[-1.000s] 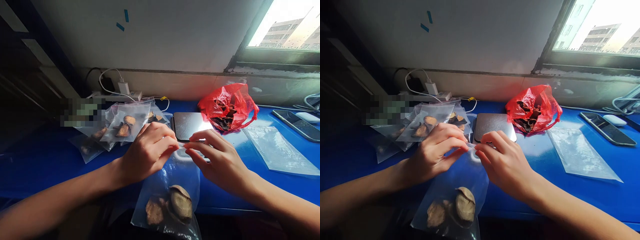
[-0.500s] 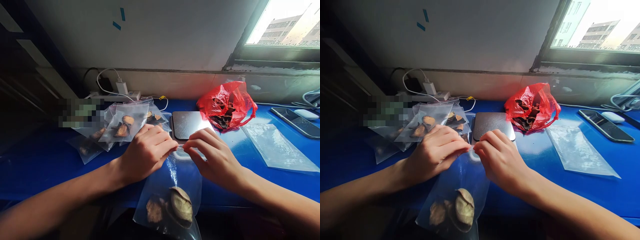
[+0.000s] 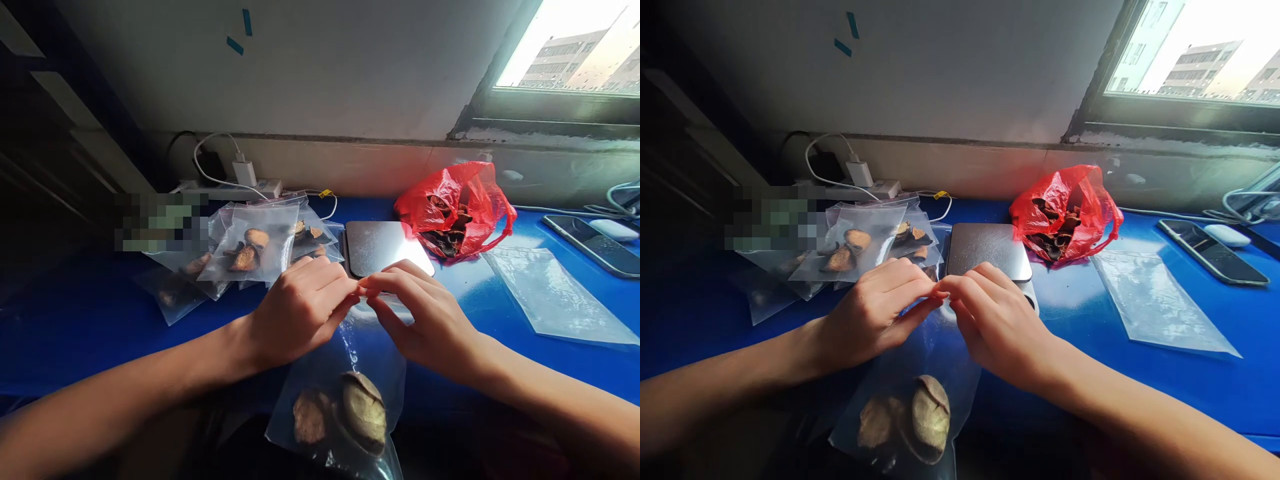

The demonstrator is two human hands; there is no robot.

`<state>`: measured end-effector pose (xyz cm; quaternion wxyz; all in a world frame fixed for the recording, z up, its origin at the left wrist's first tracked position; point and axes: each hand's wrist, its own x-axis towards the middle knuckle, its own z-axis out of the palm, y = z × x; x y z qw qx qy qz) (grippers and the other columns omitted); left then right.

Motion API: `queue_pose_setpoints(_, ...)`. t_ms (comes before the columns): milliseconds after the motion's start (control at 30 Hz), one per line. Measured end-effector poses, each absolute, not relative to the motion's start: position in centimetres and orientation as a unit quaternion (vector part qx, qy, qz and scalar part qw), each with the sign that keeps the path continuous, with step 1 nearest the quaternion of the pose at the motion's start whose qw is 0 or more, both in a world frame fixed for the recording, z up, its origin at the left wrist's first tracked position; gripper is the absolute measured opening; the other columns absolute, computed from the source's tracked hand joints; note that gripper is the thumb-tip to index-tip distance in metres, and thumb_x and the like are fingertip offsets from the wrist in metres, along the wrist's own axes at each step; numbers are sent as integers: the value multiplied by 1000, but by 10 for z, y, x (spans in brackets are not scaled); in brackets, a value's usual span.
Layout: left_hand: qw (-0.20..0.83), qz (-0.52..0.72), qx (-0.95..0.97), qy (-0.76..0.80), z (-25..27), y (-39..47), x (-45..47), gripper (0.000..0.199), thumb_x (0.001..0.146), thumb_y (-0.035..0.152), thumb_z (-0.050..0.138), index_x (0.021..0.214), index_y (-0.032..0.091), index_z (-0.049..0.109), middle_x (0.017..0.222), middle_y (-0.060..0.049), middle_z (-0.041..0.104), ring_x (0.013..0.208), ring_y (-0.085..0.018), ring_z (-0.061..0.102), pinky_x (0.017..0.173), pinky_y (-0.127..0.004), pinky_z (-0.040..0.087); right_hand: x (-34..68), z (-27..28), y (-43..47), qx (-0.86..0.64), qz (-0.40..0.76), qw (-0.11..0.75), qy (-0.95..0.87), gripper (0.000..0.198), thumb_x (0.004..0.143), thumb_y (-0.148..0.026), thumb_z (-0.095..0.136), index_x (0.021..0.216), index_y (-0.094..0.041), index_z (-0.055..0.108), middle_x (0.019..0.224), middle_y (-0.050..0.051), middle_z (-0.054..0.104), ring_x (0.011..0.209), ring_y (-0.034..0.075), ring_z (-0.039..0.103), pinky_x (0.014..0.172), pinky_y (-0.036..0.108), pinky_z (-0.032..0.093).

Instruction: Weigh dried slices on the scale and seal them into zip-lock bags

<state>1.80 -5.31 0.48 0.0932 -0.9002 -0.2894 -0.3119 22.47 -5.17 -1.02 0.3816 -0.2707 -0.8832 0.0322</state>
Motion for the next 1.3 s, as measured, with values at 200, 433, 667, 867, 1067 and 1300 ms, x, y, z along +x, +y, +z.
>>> queue_pose_setpoints(200, 87, -293, -907, -290, 6, -53, 18, 17, 96, 20, 52, 84, 16, 64, 74, -2, 65, 68, -14, 56, 65, -29, 42, 221, -11, -55, -257, 48, 406, -875, 22, 88, -5, 50, 103, -21, 55, 82, 4, 67, 74, 17, 59, 65, 31, 48)
queue_pose_setpoints(433, 100, -319, -901, -277, 6, -53, 16, 16, 95, 15, 53, 85, 15, 65, 74, -2, 66, 68, -14, 58, 64, -29, 42, 224, -3, -55, -284, 106, 432, -849, 15, 89, -9, 52, 99, -20, 54, 81, 3, 62, 71, 14, 57, 62, 27, 47)
queue_pose_setpoints(667, 114, -329, -912, -219, 8, -54, 17, 12, 91, 12, 56, 87, 14, 66, 76, -4, 69, 72, -17, 61, 70, -32, 46, 232, 13, -49, -372, 375, 253, -811, 13, 91, -29, 57, 89, -18, 63, 59, -4, 54, 51, 9, 45, 45, 20, 35)
queue_pose_setpoints(867, 123, -310, -922, -197, 2, -54, 19, 16, 91, 10, 53, 85, 15, 67, 73, -2, 69, 73, -16, 62, 74, -33, 45, 234, 12, -51, -414, 295, 199, -838, 18, 88, -28, 61, 73, -17, 61, 58, -3, 56, 51, 8, 45, 46, 20, 33)
queue_pose_setpoints(1067, 122, -307, -918, -219, 4, -53, 17, 12, 91, 11, 55, 88, 14, 66, 79, -3, 68, 76, -16, 60, 76, -33, 45, 235, 5, -52, -367, 83, 216, -901, 25, 94, -20, 46, 76, -16, 62, 68, 3, 64, 58, 13, 52, 56, 26, 35)
queue_pose_setpoints(1300, -62, -300, -906, -292, 11, -56, 16, 20, 95, 21, 53, 80, 15, 66, 83, -4, 62, 78, -15, 58, 74, -29, 47, 234, 0, -52, -315, 46, 237, -918, 27, 96, -17, 41, 77, -15, 61, 66, 2, 61, 56, 13, 52, 56, 25, 33)
